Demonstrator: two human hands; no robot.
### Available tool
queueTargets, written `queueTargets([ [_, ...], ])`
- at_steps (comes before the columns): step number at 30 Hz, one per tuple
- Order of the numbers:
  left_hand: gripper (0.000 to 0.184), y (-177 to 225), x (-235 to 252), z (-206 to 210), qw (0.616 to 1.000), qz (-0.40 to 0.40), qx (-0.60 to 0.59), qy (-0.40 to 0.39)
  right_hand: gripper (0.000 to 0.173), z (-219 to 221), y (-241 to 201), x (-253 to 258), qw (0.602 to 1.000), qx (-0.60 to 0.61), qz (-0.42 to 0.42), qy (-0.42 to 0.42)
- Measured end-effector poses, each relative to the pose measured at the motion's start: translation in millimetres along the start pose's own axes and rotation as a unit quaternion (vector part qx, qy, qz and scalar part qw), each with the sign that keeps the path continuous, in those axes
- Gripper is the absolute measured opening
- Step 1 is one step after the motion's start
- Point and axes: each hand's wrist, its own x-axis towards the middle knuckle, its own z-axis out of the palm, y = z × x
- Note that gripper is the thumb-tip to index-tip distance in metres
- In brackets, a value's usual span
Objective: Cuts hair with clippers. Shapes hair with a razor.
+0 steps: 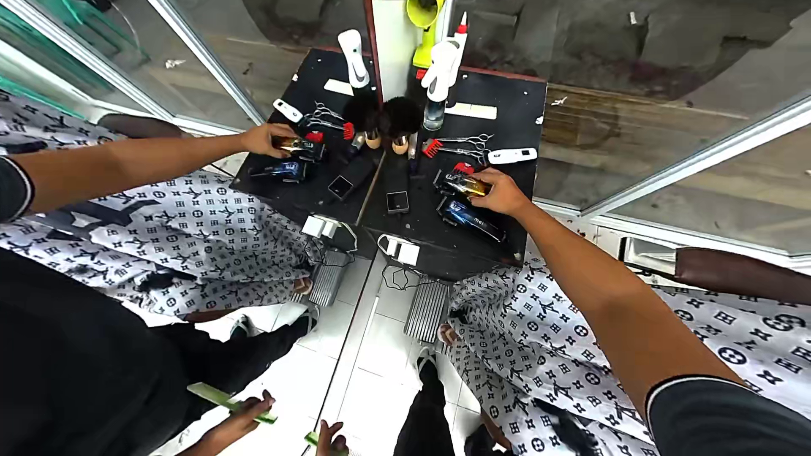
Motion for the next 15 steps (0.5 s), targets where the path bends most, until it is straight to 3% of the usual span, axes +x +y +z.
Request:
queueTargets([
  [8,0.057,0,-1,22,0.999,-0.02,0.032,-0.005,0.065,15,-11,14,1.0,-0.006,0.01,0.012],
  [12,0.057,-1,2,27,0.998,-0.017,0.064,-0.005,0.04,-5,-12,19,0.999,-0.008,0.019,-0.026],
  [15,0.058,-3,4,32,0.997,-0.013,0.072,-0.009,0.038,-25,-1,23,0.993,-0.068,-0.006,-0.098],
])
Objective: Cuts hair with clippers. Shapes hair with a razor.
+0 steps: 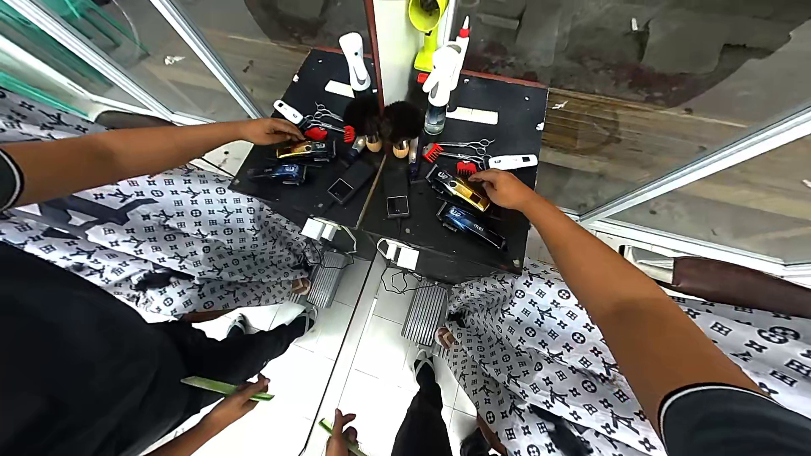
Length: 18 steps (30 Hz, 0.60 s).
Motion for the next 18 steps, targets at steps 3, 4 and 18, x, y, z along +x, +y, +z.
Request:
queueTargets([
  [3,0.057,-2,4,6,1.0,-0.001,-0.001,-0.015,0.035,-8,6,1,0.998,-0.035,0.0,-0.054],
  [4,0.057,-3,6,8,1.0,-0.002,-0.002,-0.018,0.036,-8,7,4,0.997,-0.045,0.001,-0.06],
  [18,0.058,9,8,14,0.999,0.027,-0.016,-0.024,0.042,-5,-30,-6,0.979,-0.185,0.081,0.007],
])
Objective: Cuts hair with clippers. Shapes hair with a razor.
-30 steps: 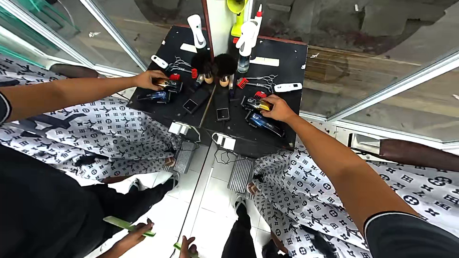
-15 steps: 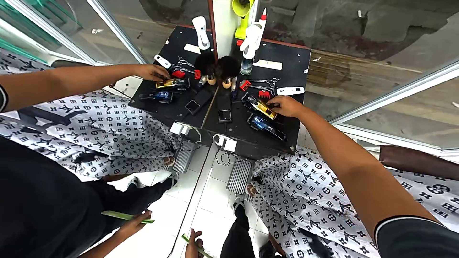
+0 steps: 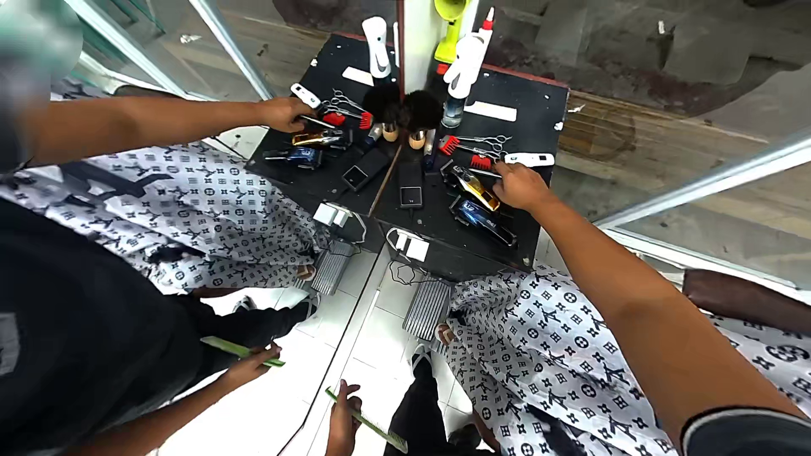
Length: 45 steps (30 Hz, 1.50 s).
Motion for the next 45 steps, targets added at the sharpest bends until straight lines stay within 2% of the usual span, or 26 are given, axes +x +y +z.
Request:
queueTargets([
  [2,0.059,0,-1,6,1.0,0.001,0.0,-0.009,0.04,-3,-1,-19,0.999,0.025,0.027,0.034],
  [5,0.058,3,-9,15,0.999,0.006,0.03,-0.042,0.041,-14,0,-54,0.988,0.128,0.05,0.068],
  [7,0.056,1,-18,19,0.994,0.026,0.066,-0.083,0.048,-25,-3,-90,0.971,0.222,0.047,0.078],
  [8,0.055,1,-23,21,0.989,0.04,0.094,-0.108,0.048,-28,-7,-115,0.95,0.292,0.049,0.101],
  [9,0.055,-1,-27,25,0.982,0.057,0.124,-0.131,0.044,-28,-10,-144,0.911,0.381,0.065,0.142],
  [10,0.055,-4,-33,30,0.974,0.074,0.152,-0.154,0.035,-24,-13,-173,0.846,0.491,0.097,0.184],
  [11,0.055,-8,-38,35,0.965,0.087,0.173,-0.178,0.026,-20,-17,-201,0.753,0.614,0.124,0.201],
  [12,0.055,-13,-44,43,0.957,0.096,0.184,-0.202,0.032,-15,-20,-230,0.659,0.716,0.126,0.192],
  [13,0.055,-19,-52,51,0.951,0.102,0.188,-0.225,0.041,-9,-24,-259,0.602,0.773,0.113,0.168],
  [14,0.054,-25,-60,60,0.946,0.106,0.185,-0.246,0.043,-3,-31,-289,0.591,0.786,0.109,0.145],
  [15,0.051,-32,-70,70,0.943,0.11,0.172,-0.263,0.036,-1,-38,-319,0.619,0.766,0.112,0.128],
  [17,0.039,-48,-89,92,0.944,0.121,0.108,-0.288,0.027,-6,-47,-379,0.729,0.667,0.116,0.099],
  [19,0.023,-61,-113,118,0.94,0.156,0.007,-0.302,0.037,-11,-36,-440,0.819,0.564,0.049,0.094],
  [22,0.018,-76,-171,157,0.907,0.306,-0.024,-0.29,0.038,-24,-9,-533,0.9,0.413,-0.065,0.12],
  [24,0.024,-85,-226,181,0.849,0.437,0.046,-0.294,0.034,-36,6,-596,0.927,0.348,-0.087,0.108],
  [25,0.027,-92,-256,193,0.805,0.495,0.091,-0.314,0.034,-41,15,-626,0.936,0.326,-0.089,0.096],
  [26,0.028,-100,-284,206,0.749,0.55,0.137,-0.344,0.034,-45,24,-654,0.947,0.299,-0.085,0.085],
  [28,0.024,-122,-331,240,0.605,0.653,0.213,-0.403,0.033,-52,44,-702,0.965,0.233,-0.077,0.089],
  [30,0.032,-146,-370,273,0.473,0.708,0.278,-0.445,0.032,-61,65,-742,0.974,0.195,-0.058,0.096],
  [31,0.036,-157,-387,287,0.427,0.715,0.303,-0.462,0.033,-64,74,-759,0.976,0.182,-0.048,0.11],
  [33,0.038,-175,-412,309,0.375,0.709,0.338,-0.493,0.037,-65,93,-787,0.975,0.154,-0.017,0.159],
  [35,0.032,-186,-429,328,0.361,0.694,0.334,-0.526,0.039,-73,106,-811,0.967,0.141,0.016,0.211],
  [37,0.023,-195,-443,345,0.371,0.668,0.322,-0.56,0.036,-87,113,-833,0.957,0.161,0.047,0.238],
  [41,0.024,-205,-470,380,0.398,0.615,0.306,-0.608,0.035,-100,123,-859,0.92,0.259,0.095,0.277],
  [43,0.023,-203,-483,396,0.381,0.608,0.294,-0.632,0.037,-104,123,-869,0.88,0.379,0.121,0.258],
  [45,0.022,-196,-492,414,0.337,0.609,0.285,-0.659,0.038,-103,126,-877,0.822,0.514,0.112,0.216],
])
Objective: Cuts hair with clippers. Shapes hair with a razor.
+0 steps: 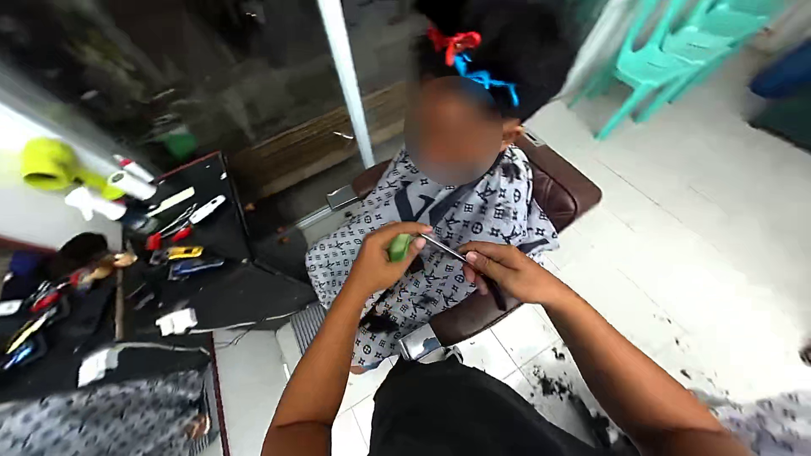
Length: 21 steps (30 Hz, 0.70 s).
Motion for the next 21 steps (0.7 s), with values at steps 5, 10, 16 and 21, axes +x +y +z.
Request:
queueTargets([
  [5,0.021,1,46,-21,0.989,0.087,-0.046,-0.108,0.033,3,12,-6,0.969,0.203,0.021,-0.14],
  [10,0.031,-16,102,-34,0.995,0.065,-0.062,-0.047,0.025,26,-13,28,0.993,0.094,0.013,0.07],
  [16,0.023,-53,178,-27,0.992,0.041,-0.063,0.097,0.022,19,-24,107,0.947,-0.015,0.051,0.318],
  [21,0.023,-55,195,-18,0.992,0.05,-0.063,0.102,0.023,10,-32,144,0.935,-0.007,0.103,0.34],
])
